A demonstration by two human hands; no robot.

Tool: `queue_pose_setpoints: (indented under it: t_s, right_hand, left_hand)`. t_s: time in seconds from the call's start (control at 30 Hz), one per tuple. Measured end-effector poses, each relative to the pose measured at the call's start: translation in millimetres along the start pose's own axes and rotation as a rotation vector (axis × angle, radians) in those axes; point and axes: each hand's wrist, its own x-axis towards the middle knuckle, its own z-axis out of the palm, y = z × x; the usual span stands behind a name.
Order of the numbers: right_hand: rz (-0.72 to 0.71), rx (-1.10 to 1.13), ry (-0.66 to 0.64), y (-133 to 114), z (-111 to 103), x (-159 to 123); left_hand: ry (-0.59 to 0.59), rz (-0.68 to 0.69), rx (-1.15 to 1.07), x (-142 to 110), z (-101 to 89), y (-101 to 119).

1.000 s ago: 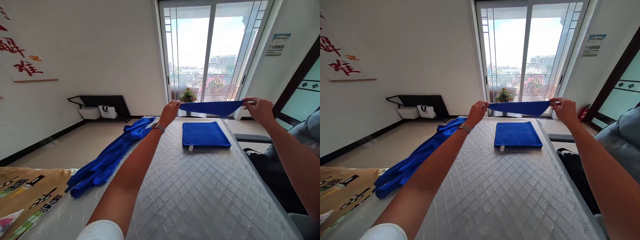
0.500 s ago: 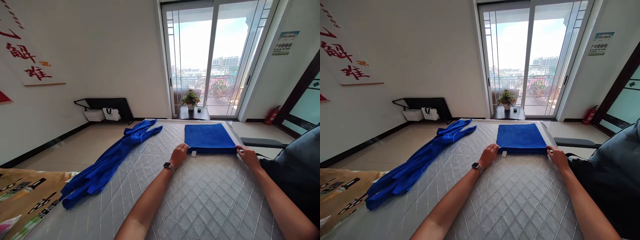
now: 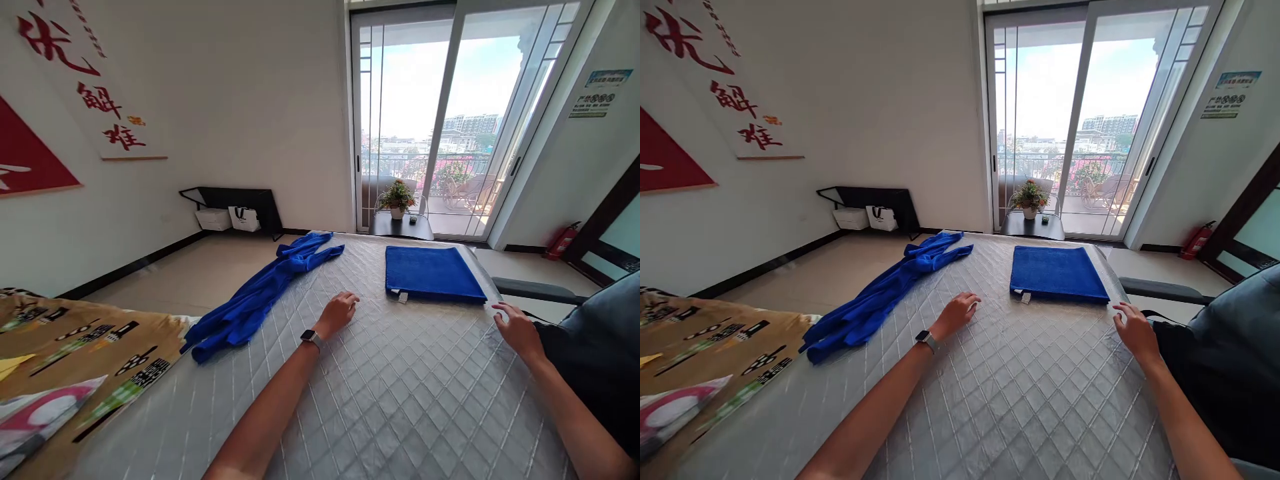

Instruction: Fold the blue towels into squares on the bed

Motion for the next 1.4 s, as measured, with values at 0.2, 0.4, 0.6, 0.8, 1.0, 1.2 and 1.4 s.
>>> queue_pose_setpoints:
  t_s: [0.2, 0.4, 0.6, 0.8, 1.0, 1.2, 1.4]
  right_hand:
    - [0.009, 0.083, -0.022, -17.0, -45.3, -49.5]
    - [0.007, 0.258, -0.1, -94.9, -83.2, -86.7]
    - [-0.102, 0.379, -0.174, -176.2, -78.1, -116.9]
    - [-0.168, 0.381, -0.269, -166.9, -60.6, -136.2]
    - [-0.161, 0.4, -0.325, -158.3, -57.9, -140.1]
    - [-0.236, 0.412, -0.333, -167.7, -59.1, -142.9]
    - [-0.298, 0.421, -0.311, -179.9, -67.2, -145.5]
  left_hand:
    - [0.192, -0.394, 0.316, -125.8, -83.8, -102.7]
    - [0.274, -0.744, 0.468, -184.8, -112.7, -143.0]
    - [0.304, -0.674, 0.513, -174.2, -107.2, -136.0]
    - [0.351, -0.631, 0.554, -170.1, -97.5, -145.2]
    - [0.35, -0.638, 0.601, -160.9, -92.5, -153.7]
    - [0.271, -0.556, 0.583, -156.8, -93.2, -154.4]
    - [0.314, -0.453, 0.471, -148.2, -102.1, -133.5]
